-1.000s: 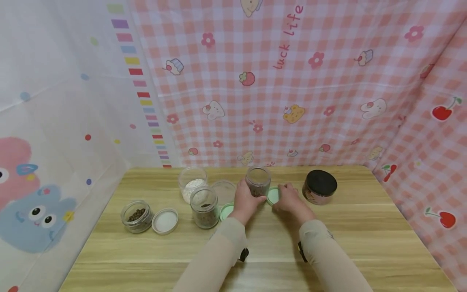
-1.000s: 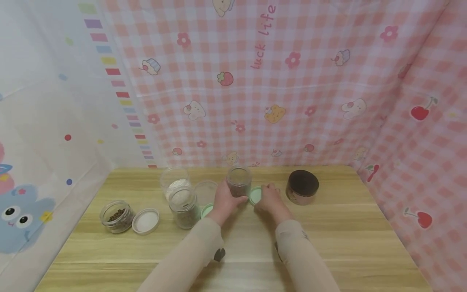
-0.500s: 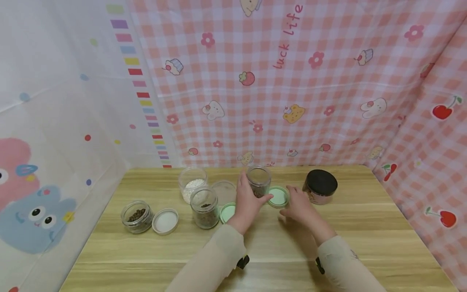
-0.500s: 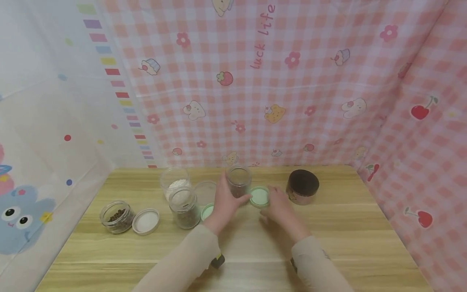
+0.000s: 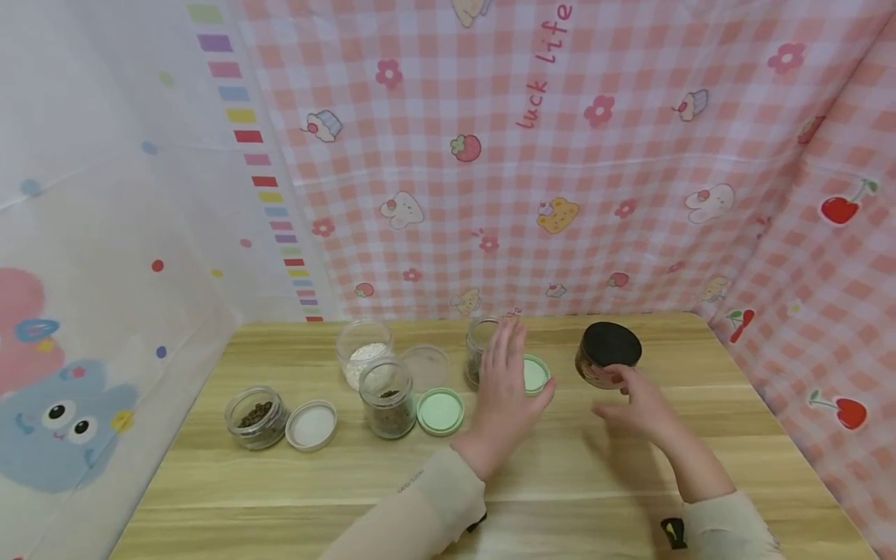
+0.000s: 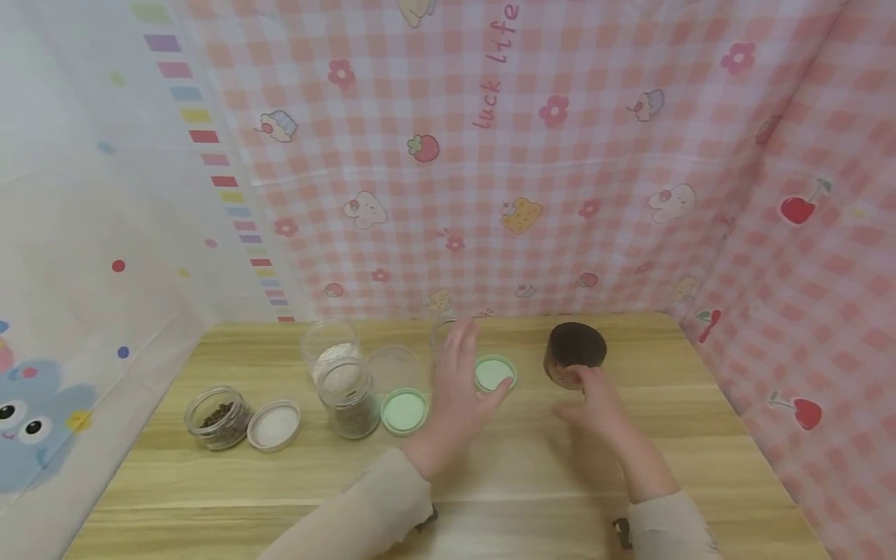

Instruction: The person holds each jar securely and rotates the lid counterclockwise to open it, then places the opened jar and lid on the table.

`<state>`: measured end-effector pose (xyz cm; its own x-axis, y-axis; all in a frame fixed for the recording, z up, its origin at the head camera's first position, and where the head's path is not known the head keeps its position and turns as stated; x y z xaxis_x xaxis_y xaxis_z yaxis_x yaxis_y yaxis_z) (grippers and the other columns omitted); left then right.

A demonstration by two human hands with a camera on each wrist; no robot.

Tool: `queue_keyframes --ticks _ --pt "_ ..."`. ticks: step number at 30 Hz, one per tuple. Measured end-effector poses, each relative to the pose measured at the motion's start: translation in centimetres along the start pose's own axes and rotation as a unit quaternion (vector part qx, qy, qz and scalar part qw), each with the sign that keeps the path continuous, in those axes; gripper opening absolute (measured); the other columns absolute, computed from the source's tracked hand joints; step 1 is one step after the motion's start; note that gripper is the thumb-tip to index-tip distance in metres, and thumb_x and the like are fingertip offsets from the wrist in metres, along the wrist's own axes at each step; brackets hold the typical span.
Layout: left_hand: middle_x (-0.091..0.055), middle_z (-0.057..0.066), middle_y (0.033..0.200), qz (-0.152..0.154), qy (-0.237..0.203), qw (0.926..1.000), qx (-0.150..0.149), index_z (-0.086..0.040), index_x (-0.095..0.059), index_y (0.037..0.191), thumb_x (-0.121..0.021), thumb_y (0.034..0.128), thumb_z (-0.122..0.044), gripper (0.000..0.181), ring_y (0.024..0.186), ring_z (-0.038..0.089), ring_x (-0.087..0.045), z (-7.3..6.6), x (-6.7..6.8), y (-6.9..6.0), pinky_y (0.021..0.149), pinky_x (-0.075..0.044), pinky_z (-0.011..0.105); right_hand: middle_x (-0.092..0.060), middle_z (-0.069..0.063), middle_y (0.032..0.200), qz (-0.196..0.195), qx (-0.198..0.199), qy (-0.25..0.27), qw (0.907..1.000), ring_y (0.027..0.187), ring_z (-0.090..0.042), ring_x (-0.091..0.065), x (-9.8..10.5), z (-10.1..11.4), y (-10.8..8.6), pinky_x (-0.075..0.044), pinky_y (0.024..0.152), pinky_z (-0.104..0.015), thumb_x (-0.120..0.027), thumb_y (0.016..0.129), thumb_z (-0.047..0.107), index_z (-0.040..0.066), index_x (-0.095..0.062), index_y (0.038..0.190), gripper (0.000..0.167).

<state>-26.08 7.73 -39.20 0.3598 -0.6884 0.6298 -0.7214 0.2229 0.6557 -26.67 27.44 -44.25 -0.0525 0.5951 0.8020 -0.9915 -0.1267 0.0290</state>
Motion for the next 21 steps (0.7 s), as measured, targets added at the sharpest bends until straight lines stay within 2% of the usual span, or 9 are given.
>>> queue_keyframes --ticks 3,6,8,10,11,13,16,18,21 --pt "-0.031 0.009 0.149 0.036 -0.023 0.9987 -0.029 -0.008 -0.028 0.145 -0.071 0.0830 -0.029 0.079 0.141 0.025 -0.027 -1.2 -1.6 0.1 0.112 -0.031 0.043 -0.047 -0.033 0.117 -0.010 -0.022 0.016 0.9996 0.101 -0.048 -0.051 1.0 -1.5 0.0 -0.048 0.080 -0.054 -0.074 0.080 0.020 -0.012 -0.039 0.130 0.069" --pt "-0.034 0.006 0.148 0.100 -0.041 0.9937 -0.031 -0.010 -0.028 0.146 -0.065 0.0883 -0.028 0.071 0.138 0.020 -0.032 -1.8 -3.9 0.2 0.111 -0.034 0.037 -0.041 -0.036 0.121 -0.018 -0.047 0.042 0.9979 0.105 -0.051 -0.047 1.6 -3.2 0.3 -0.047 0.082 -0.056 -0.073 0.082 0.021 -0.013 -0.030 0.136 0.077" --pt "-0.035 0.004 0.148 0.154 -0.070 0.9855 -0.016 -0.012 -0.027 0.147 -0.061 0.0918 -0.028 0.066 0.137 0.018 -0.034 -1.7 -5.7 0.3 0.110 -0.035 0.035 -0.035 -0.037 0.125 -0.025 -0.066 0.064 0.9955 0.109 -0.053 -0.043 1.9 -4.2 0.5 -0.045 0.085 -0.057 -0.071 0.083 0.021 -0.012 -0.023 0.140 0.082" --pt "-0.034 0.003 0.150 0.215 -0.110 0.9700 0.024 -0.014 -0.026 0.148 -0.055 0.0949 -0.031 0.063 0.137 0.018 -0.035 -1.3 -7.8 0.3 0.110 -0.036 0.034 -0.030 -0.038 0.129 -0.033 -0.081 0.078 0.9931 0.112 -0.054 -0.039 2.1 -5.1 0.8 -0.044 0.088 -0.058 -0.071 0.083 0.022 -0.011 -0.017 0.143 0.087" --pt "-0.034 0.004 0.150 0.242 -0.141 0.9587 0.050 -0.014 -0.026 0.149 -0.054 0.0958 -0.032 0.062 0.137 0.019 -0.036 -1.0 -8.8 0.3 0.110 -0.036 0.035 -0.028 -0.038 0.131 -0.038 -0.086 0.083 0.9921 0.114 -0.054 -0.038 2.1 -5.5 1.0 -0.043 0.089 -0.059 -0.071 0.083 0.022 -0.011 -0.014 0.144 0.089" --pt "-0.035 0.006 0.150 0.286 -0.205 0.9276 0.126 -0.014 -0.025 0.150 -0.053 0.0961 -0.034 0.064 0.136 0.021 -0.037 -0.2 -10.7 0.1 0.109 -0.036 0.037 -0.024 -0.039 0.135 -0.045 -0.095 0.085 0.9909 0.117 -0.054 -0.035 2.2 -6.2 1.4 -0.042 0.091 -0.060 -0.071 0.084 0.024 -0.010 -0.009 0.145 0.094" --pt "-0.037 0.011 0.149 0.316 -0.287 0.8683 0.253 -0.015 -0.024 0.150 -0.053 0.0956 -0.039 0.066 0.136 0.025 -0.038 0.9 -13.0 -0.3 0.109 -0.037 0.041 -0.019 -0.039 0.140 -0.049 -0.102 0.079 0.9905 0.121 -0.054 -0.032 2.1 -6.9 2.3 -0.040 0.096 -0.060 -0.073 0.083 0.029 -0.011 -0.004 0.146 0.102" --pt "-0.036 0.013 0.149 0.320 -0.320 0.8339 0.315 -0.015 -0.023 0.151 -0.051 0.0959 -0.040 0.067 0.137 0.027 -0.036 1.3 -14.1 -0.5 0.109 -0.035 0.043 -0.017 -0.039 0.142 -0.045 -0.103 0.073 0.9910 0.124 -0.054 -0.030 1.9 -7.3 2.9 -0.036 0.099 -0.061 -0.074 0.082 0.031 -0.012 -0.002 0.146 0.105" --pt "-0.032 0.012 0.152 0.320 -0.358 0.8018 0.356 -0.013 -0.021 0.151 -0.048 0.0974 -0.038 0.065 0.140 0.026 -0.031 1.2 -15.2 -0.6 0.113 -0.030 0.042 -0.014 -0.040 0.145 -0.032 -0.107 0.074 0.9910 0.128 -0.054 -0.026 1.5 -7.9 3.8 -0.033 0.102 -0.062 -0.074 0.081 0.032 -0.013 0.000 0.145 0.108"
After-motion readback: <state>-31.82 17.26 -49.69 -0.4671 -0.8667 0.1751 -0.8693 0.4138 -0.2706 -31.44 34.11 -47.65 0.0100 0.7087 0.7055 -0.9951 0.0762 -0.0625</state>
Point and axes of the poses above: each hand's wrist, its own y-axis towards the middle knuckle, its own x-axis out of the back of the hand, z = x × y, the point moved 8 cm from there along y, towards the middle knuckle
